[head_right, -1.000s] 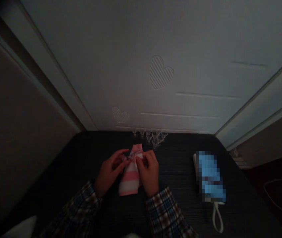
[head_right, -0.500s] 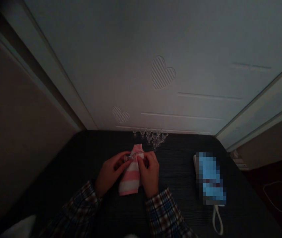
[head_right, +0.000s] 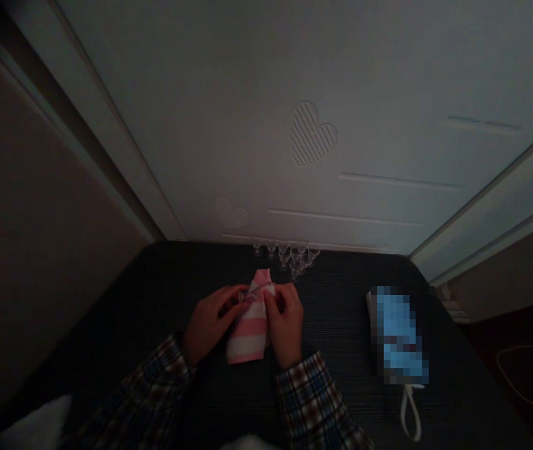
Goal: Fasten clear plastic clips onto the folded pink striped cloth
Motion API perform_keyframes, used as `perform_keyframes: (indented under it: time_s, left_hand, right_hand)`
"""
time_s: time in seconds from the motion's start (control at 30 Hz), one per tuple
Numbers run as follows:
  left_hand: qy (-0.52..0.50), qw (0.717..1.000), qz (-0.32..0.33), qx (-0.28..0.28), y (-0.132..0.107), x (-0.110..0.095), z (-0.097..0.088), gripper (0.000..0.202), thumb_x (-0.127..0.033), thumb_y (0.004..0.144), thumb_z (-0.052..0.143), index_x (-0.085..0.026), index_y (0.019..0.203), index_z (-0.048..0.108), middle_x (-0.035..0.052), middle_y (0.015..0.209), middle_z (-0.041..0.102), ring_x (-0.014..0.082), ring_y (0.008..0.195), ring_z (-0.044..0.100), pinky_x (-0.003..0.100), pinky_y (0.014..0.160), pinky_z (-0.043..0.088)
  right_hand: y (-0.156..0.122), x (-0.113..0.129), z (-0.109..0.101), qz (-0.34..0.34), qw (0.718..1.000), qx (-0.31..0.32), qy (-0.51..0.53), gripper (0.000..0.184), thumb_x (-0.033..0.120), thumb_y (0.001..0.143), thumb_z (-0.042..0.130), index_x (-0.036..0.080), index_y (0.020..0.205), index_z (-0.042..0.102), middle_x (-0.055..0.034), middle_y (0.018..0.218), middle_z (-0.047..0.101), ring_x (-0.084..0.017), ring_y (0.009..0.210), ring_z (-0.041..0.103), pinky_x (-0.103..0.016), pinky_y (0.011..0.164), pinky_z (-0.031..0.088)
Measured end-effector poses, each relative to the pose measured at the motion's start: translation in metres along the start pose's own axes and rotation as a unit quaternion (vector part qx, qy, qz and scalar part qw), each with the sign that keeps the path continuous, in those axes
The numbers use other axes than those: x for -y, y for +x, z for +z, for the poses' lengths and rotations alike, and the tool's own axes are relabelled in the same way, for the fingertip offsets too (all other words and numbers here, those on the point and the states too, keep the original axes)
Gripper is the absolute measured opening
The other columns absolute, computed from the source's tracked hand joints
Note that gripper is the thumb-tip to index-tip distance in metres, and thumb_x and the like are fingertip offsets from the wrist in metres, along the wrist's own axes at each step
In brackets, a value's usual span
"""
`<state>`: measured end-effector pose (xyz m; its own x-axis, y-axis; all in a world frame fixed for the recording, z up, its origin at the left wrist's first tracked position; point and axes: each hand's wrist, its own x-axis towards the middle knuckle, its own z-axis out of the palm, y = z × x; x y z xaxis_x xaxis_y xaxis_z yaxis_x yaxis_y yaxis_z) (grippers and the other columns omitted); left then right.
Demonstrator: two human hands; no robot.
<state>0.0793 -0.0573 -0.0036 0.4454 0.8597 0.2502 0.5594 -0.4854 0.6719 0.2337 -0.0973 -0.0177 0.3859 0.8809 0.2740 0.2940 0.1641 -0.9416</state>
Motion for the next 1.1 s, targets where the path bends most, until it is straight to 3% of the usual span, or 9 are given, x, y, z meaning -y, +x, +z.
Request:
perform_keyframes:
  time_s: [0.47, 0.7, 0.9, 1.1]
  left_hand:
    - [-0.018, 1.000, -0.006, -0.013, -0.001, -0.003, -0.001, 0.030, -0.039, 0.083, 0.047, -0.020, 0.104, 0.057, 0.0017, 0.089, 0.062, 0.0126, 0.067, 0.056, 0.025, 0.067, 0.045]
    - [-0.099, 0.993, -0.057, -0.009, 0.001, -0.004, -0.003, 0.030, -0.035, 0.087, 0.039, -0.019, 0.104, 0.057, 0.0028, 0.086, 0.064, 0.0120, 0.063, 0.056, 0.022, 0.058, 0.044]
    - [-0.201, 0.976, -0.083, -0.006, 0.002, -0.006, -0.003, 0.039, -0.033, 0.085, 0.042, -0.022, 0.123, 0.043, 0.0018, 0.085, 0.059, 0.0088, 0.054, 0.052, 0.020, 0.052, 0.043]
    - [-0.260, 0.960, -0.087, 0.049, 0.004, -0.006, 0.001, 0.047, -0.033, 0.080, 0.051, -0.023, 0.125, 0.041, 0.0040, 0.097, 0.058, 0.0091, 0.060, 0.054, 0.019, 0.050, 0.043]
  right_hand:
    - [0.000, 0.000, -0.001, -0.010, 1.000, 0.009, 0.000, 0.011, 0.027, 0.083, 0.050, 0.019, 0.080, 0.058, 0.0002, 0.077, 0.050, -0.013, 0.070, 0.048, -0.024, 0.062, 0.038]
    - [-0.002, 0.007, 0.000, -0.021, 0.999, 0.033, -0.006, 0.008, 0.023, 0.082, 0.052, 0.019, 0.077, 0.058, 0.0004, 0.076, 0.049, -0.013, 0.070, 0.048, -0.024, 0.061, 0.038]
    - [-0.002, 0.010, 0.001, -0.028, 0.999, 0.035, -0.015, 0.008, 0.022, 0.081, 0.052, 0.019, 0.078, 0.059, 0.0003, 0.078, 0.050, -0.012, 0.071, 0.049, -0.023, 0.062, 0.038]
    - [0.000, 0.005, 0.000, -0.012, 1.000, 0.003, -0.020, 0.011, 0.026, 0.082, 0.051, 0.019, 0.078, 0.059, 0.0002, 0.076, 0.051, -0.013, 0.069, 0.048, -0.024, 0.061, 0.038]
